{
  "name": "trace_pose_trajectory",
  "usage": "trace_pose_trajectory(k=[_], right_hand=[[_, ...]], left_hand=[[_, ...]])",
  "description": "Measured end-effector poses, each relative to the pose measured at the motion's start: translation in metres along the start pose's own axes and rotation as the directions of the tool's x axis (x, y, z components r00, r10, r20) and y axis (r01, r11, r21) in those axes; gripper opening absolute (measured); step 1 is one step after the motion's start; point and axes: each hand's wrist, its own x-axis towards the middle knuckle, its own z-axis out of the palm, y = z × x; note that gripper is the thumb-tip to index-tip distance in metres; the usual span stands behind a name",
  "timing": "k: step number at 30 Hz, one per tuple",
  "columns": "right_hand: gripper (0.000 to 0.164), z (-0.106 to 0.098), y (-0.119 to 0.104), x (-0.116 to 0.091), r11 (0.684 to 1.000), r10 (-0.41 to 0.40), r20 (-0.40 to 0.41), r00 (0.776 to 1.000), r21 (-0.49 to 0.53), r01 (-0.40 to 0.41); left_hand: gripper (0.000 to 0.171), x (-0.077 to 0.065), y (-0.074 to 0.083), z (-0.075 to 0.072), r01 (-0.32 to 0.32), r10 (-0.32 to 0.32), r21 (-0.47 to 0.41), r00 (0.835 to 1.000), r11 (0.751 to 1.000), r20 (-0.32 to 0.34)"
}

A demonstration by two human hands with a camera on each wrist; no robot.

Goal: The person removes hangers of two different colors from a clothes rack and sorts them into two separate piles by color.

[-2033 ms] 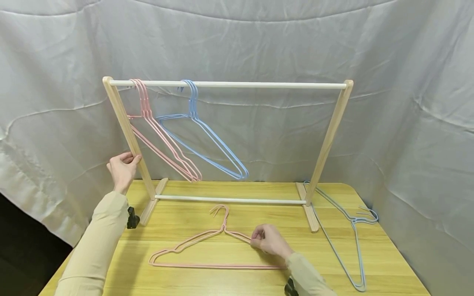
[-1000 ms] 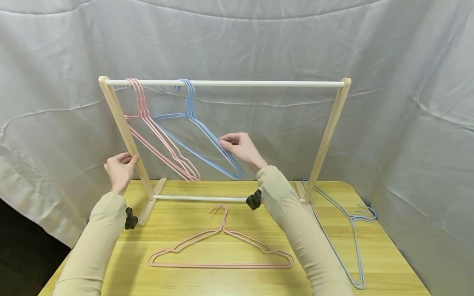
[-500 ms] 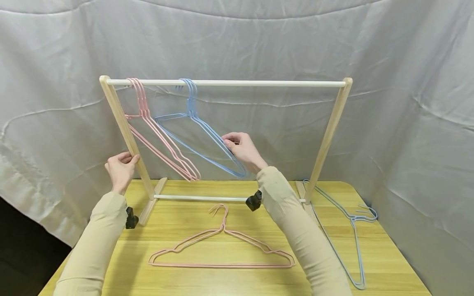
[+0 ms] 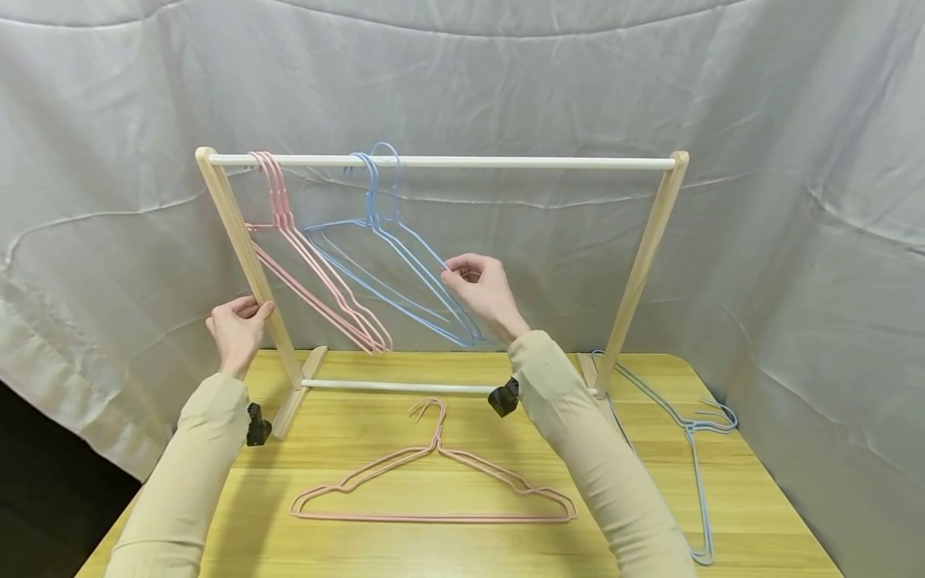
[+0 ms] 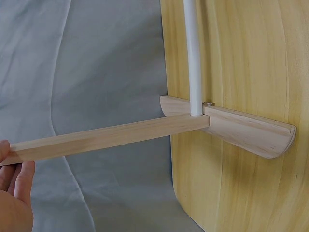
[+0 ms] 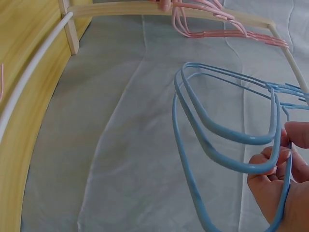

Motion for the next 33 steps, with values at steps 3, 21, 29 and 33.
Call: trace_pose_trajectory(k=[3, 21, 29, 33], right_hand=[[0.024, -0.002, 0.000, -0.002, 1.000, -0.030, -0.036, 0.999, 0.006, 0.030], [0.017, -0.008, 0.011, -0.019, 0.975, -0.222, -0.254, 0.941, -0.060, 0.214], [0.016, -0.012, 0.018, -0.032, 0.975, -0.213, -0.315, 0.925, -0.007, 0.222], [0.016, -0.016, 0.024, -0.040, 0.970, -0.221, -0.363, 0.905, 0.010, 0.241]], left_hand=[[0.032, 0.000, -0.001, 0.000, -0.002, 0.002, 0.000, 1.000, 1.000, -0.002], [0.033, 0.001, -0.001, 0.001, -0.006, 0.006, 0.009, 1.000, 1.000, 0.000], [0.032, 0.000, -0.001, 0.000, 0.000, 0.000, 0.009, 1.000, 1.000, 0.001], [0.033, -0.001, 0.000, 0.000, 0.017, -0.017, 0.007, 1.000, 1.000, 0.003]])
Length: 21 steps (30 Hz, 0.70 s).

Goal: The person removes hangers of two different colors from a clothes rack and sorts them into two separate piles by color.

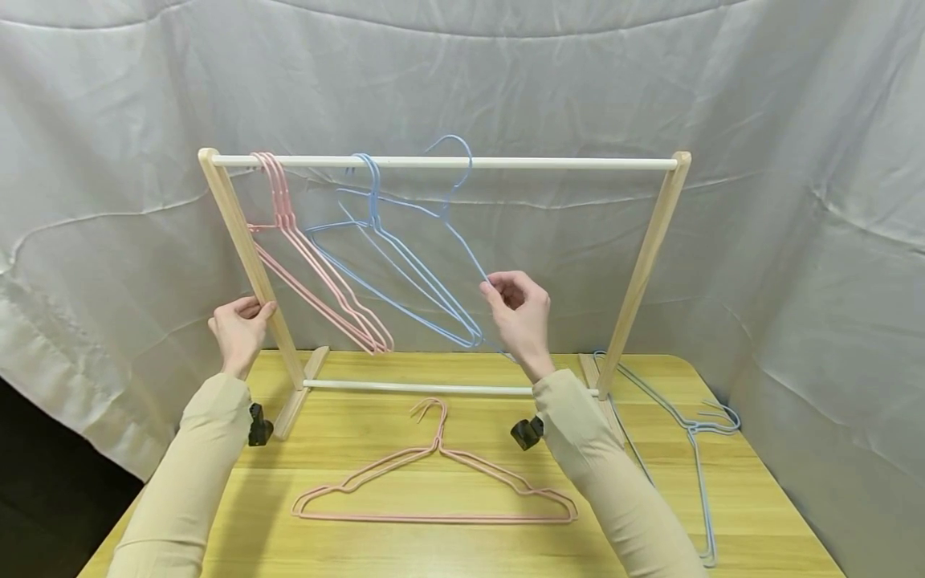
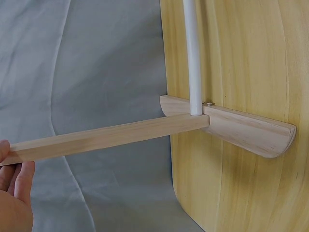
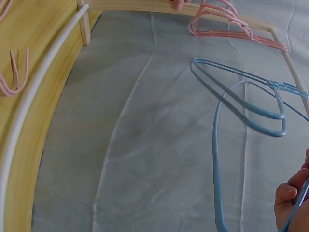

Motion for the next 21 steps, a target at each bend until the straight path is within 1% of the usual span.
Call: trace_pose_trajectory(k=[4, 10, 15, 21], right_hand=[[0.016, -0.008, 0.004, -0.008, 1.000, 0.009, -0.047, 0.999, -0.009, -0.010], [0.016, -0.022, 0.014, -0.018, 0.999, 0.033, -0.091, 0.995, -0.013, -0.034], [0.016, -0.033, 0.021, -0.026, 0.999, 0.025, -0.130, 0.991, 0.024, -0.022], [0.016, -0.048, 0.031, -0.035, 1.000, 0.003, -0.165, 0.986, 0.020, 0.001]], left_hand=[[0.034, 0.000, 0.000, 0.000, 0.008, -0.008, -0.004, 1.000, 1.000, 0.002], [0.034, 0.000, 0.000, 0.001, 0.001, -0.001, 0.001, 1.000, 1.000, -0.002], [0.033, 0.001, -0.002, 0.001, -0.006, 0.006, 0.001, 1.000, 1.000, -0.007], [0.033, 0.001, -0.002, 0.001, 0.001, -0.001, -0.004, 1.000, 1.000, -0.006]])
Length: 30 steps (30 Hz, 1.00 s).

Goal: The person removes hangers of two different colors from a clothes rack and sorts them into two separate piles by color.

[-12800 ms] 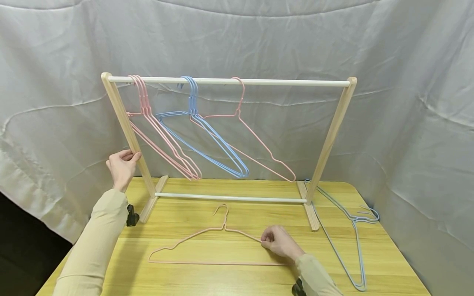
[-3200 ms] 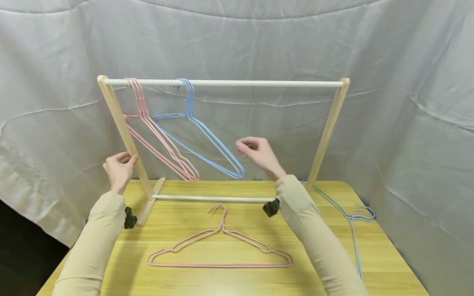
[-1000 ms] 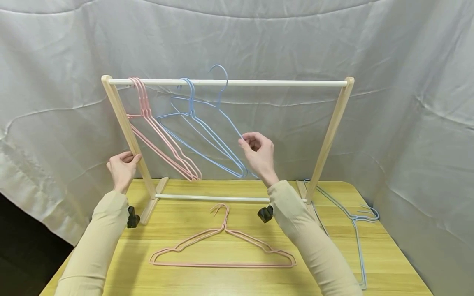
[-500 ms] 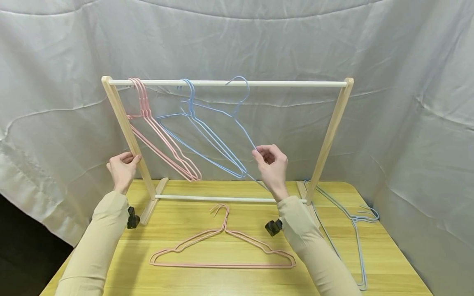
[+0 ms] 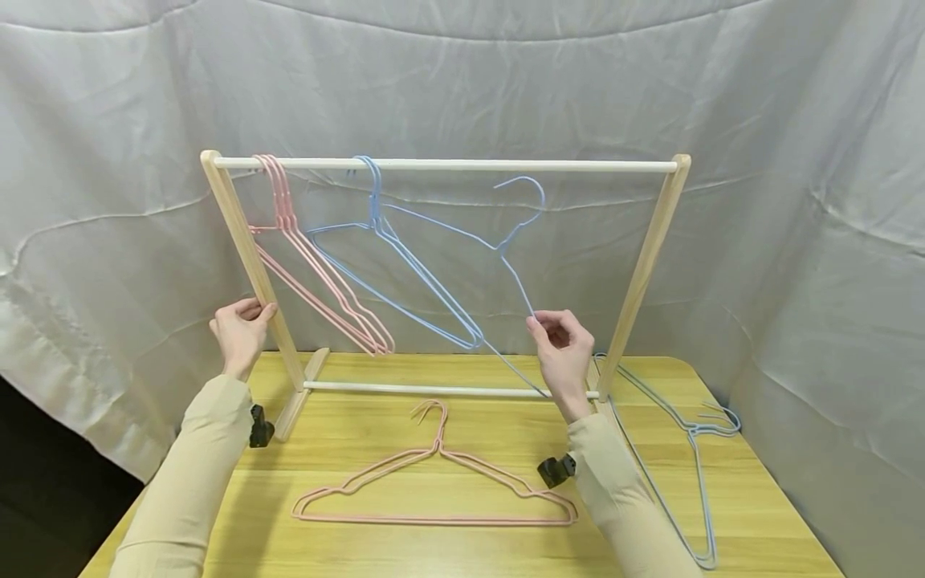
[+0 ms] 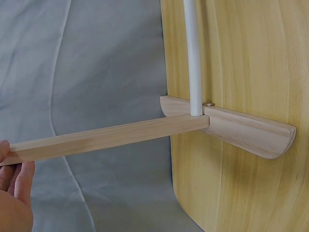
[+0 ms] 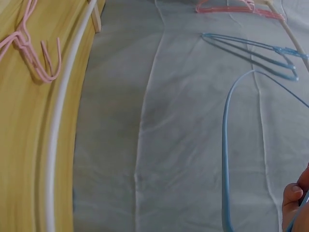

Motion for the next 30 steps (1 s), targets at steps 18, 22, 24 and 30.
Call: trace_pose_trajectory(k=[18, 22, 24, 30], right_hand=[[0.007, -0.055, 0.021, -0.024, 0.964, -0.023, -0.166, 0.986, 0.259, 0.066], [0.009, -0.068, 0.024, -0.028, 0.938, -0.023, -0.197, 0.980, 0.334, 0.089], [0.011, -0.075, 0.026, -0.029, 0.923, -0.012, -0.214, 0.977, 0.374, 0.093], [0.013, -0.094, 0.037, -0.030, 0.879, -0.004, -0.262, 0.965, 0.460, 0.128]], left_hand=[[0.033, -0.002, 0.000, -0.001, -0.005, 0.005, -0.002, 1.000, 1.000, 0.000], [0.033, -0.002, -0.001, -0.001, -0.006, 0.006, 0.003, 1.000, 1.000, 0.000], [0.033, -0.001, 0.000, -0.001, -0.007, 0.007, 0.003, 1.000, 1.000, 0.001], [0.033, -0.001, 0.001, -0.001, -0.007, 0.007, -0.008, 1.000, 1.000, 0.000]])
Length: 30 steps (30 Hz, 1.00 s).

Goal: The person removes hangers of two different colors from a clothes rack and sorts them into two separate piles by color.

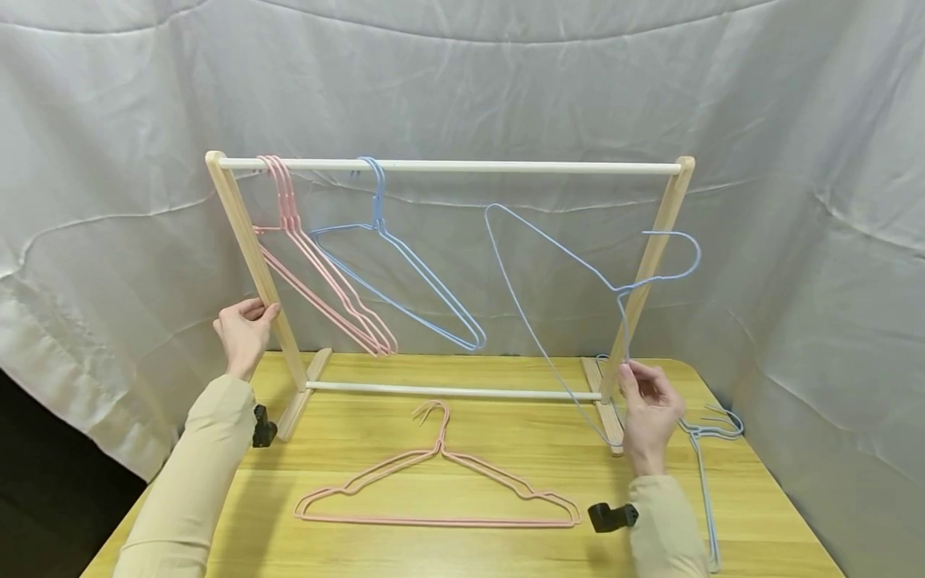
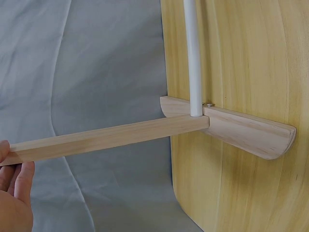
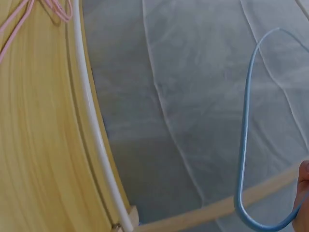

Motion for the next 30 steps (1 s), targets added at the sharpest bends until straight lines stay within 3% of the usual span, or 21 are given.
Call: trace_pose_trajectory(k=[5, 10, 17, 23, 30], right_hand=[[0.012, -0.015, 0.002, 0.001, 0.990, -0.028, -0.053, 0.998, 0.138, 0.035], [0.013, -0.029, 0.000, 0.002, 0.979, -0.007, -0.128, 0.992, 0.201, 0.033], [0.008, -0.044, -0.009, 0.002, 0.940, 0.042, -0.202, 0.978, 0.340, 0.030], [0.007, -0.054, -0.018, 0.003, 0.924, 0.116, -0.303, 0.946, 0.383, 0.009], [0.007, -0.068, -0.020, 0.004, 0.917, 0.105, -0.354, 0.929, 0.396, 0.047]], left_hand=[[0.033, 0.000, 0.001, 0.000, -0.004, 0.004, 0.005, 1.000, 1.000, -0.006], [0.033, 0.000, 0.000, 0.001, -0.004, 0.004, 0.007, 1.000, 1.000, -0.010], [0.033, 0.000, 0.000, 0.001, -0.004, 0.004, 0.004, 1.000, 1.000, -0.004], [0.034, 0.000, 0.000, 0.000, -0.004, 0.004, -0.005, 1.000, 1.000, -0.003], [0.033, 0.000, -0.001, 0.000, -0.007, 0.007, -0.013, 1.000, 1.000, -0.003]])
